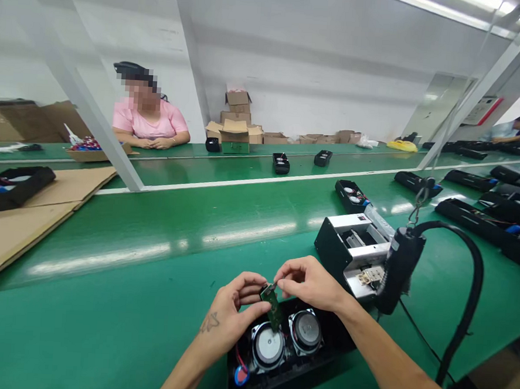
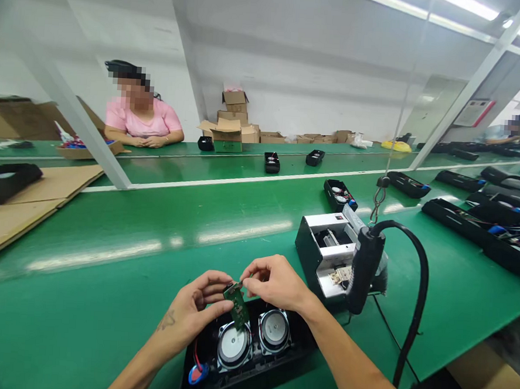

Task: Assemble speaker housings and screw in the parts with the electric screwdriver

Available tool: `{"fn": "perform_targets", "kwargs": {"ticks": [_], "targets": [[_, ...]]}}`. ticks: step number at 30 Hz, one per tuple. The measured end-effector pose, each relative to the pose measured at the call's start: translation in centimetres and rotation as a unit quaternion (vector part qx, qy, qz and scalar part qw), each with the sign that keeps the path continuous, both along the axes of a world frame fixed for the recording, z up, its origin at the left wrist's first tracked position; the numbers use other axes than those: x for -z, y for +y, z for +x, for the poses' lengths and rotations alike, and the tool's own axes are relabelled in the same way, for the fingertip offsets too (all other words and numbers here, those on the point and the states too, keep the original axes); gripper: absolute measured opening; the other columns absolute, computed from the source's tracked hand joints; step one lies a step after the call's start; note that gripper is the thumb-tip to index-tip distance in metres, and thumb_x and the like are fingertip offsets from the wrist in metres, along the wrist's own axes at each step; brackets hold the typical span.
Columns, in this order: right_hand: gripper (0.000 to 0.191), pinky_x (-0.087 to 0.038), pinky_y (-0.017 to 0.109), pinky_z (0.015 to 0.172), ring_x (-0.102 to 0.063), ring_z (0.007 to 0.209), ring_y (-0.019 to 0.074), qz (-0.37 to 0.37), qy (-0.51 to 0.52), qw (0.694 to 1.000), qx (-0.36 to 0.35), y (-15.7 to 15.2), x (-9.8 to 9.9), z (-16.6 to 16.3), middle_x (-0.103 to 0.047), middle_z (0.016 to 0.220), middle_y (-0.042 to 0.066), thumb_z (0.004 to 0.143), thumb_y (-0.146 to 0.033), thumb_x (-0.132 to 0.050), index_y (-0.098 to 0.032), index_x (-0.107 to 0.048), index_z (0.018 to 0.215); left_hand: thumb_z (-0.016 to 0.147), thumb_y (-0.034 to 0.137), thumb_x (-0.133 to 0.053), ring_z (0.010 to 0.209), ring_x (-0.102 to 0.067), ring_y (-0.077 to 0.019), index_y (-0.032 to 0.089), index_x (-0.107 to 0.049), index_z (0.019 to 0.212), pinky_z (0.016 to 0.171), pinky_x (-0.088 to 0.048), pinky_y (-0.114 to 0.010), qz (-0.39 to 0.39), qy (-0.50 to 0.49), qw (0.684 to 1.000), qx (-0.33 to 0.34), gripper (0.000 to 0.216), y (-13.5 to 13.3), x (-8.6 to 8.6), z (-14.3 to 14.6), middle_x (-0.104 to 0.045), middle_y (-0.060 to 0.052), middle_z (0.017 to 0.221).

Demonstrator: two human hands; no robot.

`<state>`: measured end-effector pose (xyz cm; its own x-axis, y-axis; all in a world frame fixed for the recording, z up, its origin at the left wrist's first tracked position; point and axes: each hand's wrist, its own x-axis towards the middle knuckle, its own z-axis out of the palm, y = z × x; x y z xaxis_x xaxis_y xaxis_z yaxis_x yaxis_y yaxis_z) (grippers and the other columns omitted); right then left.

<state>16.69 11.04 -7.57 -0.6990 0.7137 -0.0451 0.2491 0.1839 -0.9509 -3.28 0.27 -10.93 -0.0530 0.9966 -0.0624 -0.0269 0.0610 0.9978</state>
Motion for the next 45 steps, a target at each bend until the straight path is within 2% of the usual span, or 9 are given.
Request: {"fn": "perform_targets", "kwargs": {"ticks": [5,11,18,23,28,32,37,41,45], "targets": [[0.035,-0.052,0.024,0.066,-0.070,0.079,0.0155,0.128,0.102,0.985,-0.058,-0.7,-0.5,0.3,-0.076,0.109,0.005,0.085,-0.018,-0.072,-0.022,-0.082,0.118,0.078,0.045,-0.089,0.085,-0.072,-0.0139,0.019,-0.069,0.109,0.078,-0.055,-0.021,-0.025,-0.043,0.999,0.004,0.045,0.3,0.2,-0.8,-0.078,-0.002,0.090],[0.017,-0.045,0.028,0.064,-0.065,0.069,0.0161,0.377,0.047,0.923,-0.053,-1.0,0.9,-0.6,-0.075,0.083,0.004,0.095,-0.015,-0.079,-0.017,-0.084,0.111,0.076,0.049,-0.090,0.087,-0.073,-0.0155,0.018,-0.066,0.111,0.079,-0.054,-0.023,-0.037,-0.052,0.998,0.002,0.053,0.5,0.2,-0.7,-0.081,-0.006,0.095],[0.013,-0.039,0.027,0.061,-0.062,0.065,0.0145,0.421,0.038,0.906,-0.019,-1.4,1.5,-1.0,-0.075,0.079,0.002,0.093,-0.012,-0.070,-0.018,-0.081,0.090,0.076,0.049,-0.088,0.090,-0.075,-0.0179,0.018,-0.068,0.112,0.080,-0.056,-0.024,-0.037,-0.039,0.999,0.002,0.052,0.5,0.0,-0.6,-0.082,-0.008,0.099],[0.012,-0.032,0.029,0.059,-0.052,0.058,0.0140,0.384,0.058,0.920,0.052,-0.4,0.8,-1.1,-0.066,0.066,-0.001,0.077,-0.013,-0.067,-0.021,-0.070,0.069,0.077,0.040,-0.087,0.093,-0.076,-0.0208,0.017,-0.075,0.105,0.084,-0.057,-0.026,-0.030,-0.003,0.999,0.011,0.039,0.0,-0.3,-0.2,-0.083,-0.009,0.100],[0.016,-0.045,0.031,0.068,-0.060,0.074,0.0191,0.257,0.122,0.938,0.197,3.5,-2.7,0.0,-0.071,0.081,0.005,0.090,-0.030,-0.069,-0.020,-0.079,0.082,0.074,0.037,-0.089,0.090,-0.077,-0.0212,0.017,-0.078,0.102,0.081,-0.057,-0.026,-0.038,-0.001,0.999,0.009,0.036,-0.1,0.1,0.2,-0.083,-0.008,0.094],[0.032,-0.057,0.031,0.069,-0.072,0.082,0.0224,0.091,0.142,0.981,0.098,3.3,-4.1,-0.4,-0.079,0.094,0.009,0.084,-0.051,-0.078,-0.020,-0.084,0.087,0.074,0.050,-0.090,0.090,-0.079,-0.0217,0.019,-0.073,0.108,0.082,-0.061,-0.028,-0.038,-0.042,0.998,0.003,0.049,0.4,0.4,0.0,-0.082,-0.006,0.094],[0.053,-0.064,0.034,0.069,-0.078,0.076,0.0239,-0.056,0.139,0.987,0.050,2.4,-2.3,-1.1,-0.082,0.092,0.013,0.072,-0.061,-0.085,-0.015,-0.082,0.098,0.070,0.051,-0.096,0.091,-0.081,-0.0233,0.019,-0.072,0.110,0.090,-0.062,-0.031,-0.041,-0.111,0.993,0.009,0.057,0.5,0.4,-0.1,-0.083,-0.007,0.097],[0.053,-0.063,0.032,0.066,-0.077,0.072,0.0224,-0.064,0.110,0.988,0.087,4.1,-0.8,-1.9,-0.080,0.082,0.011,0.067,-0.061,-0.092,-0.014,-0.078,0.087,0.072,0.050,-0.096,0.096,-0.081,-0.0235,0.020,-0.071,0.114,0.093,-0.060,-0.031,-0.037,-0.127,0.991,0.002,0.057,0.4,0.7,-0.3,-0.083,-0.008,0.102],[0.039,-0.057,0.027,0.059,-0.068,0.060,0.0148,-0.002,0.052,0.984,0.168,7.9,-0.3,-3.9,-0.072,0.071,0.001,0.092,-0.051,-0.081,-0.015,-0.069,0.082,0.074,0.046,-0.096,0.100,-0.080,-0.0241,0.020,-0.071,0.117,0.094,-0.059,-0.031,-0.043,-0.149,0.988,-0.002,0.056,0.3,0.9,-0.5,-0.084,-0.009,0.104]]}}
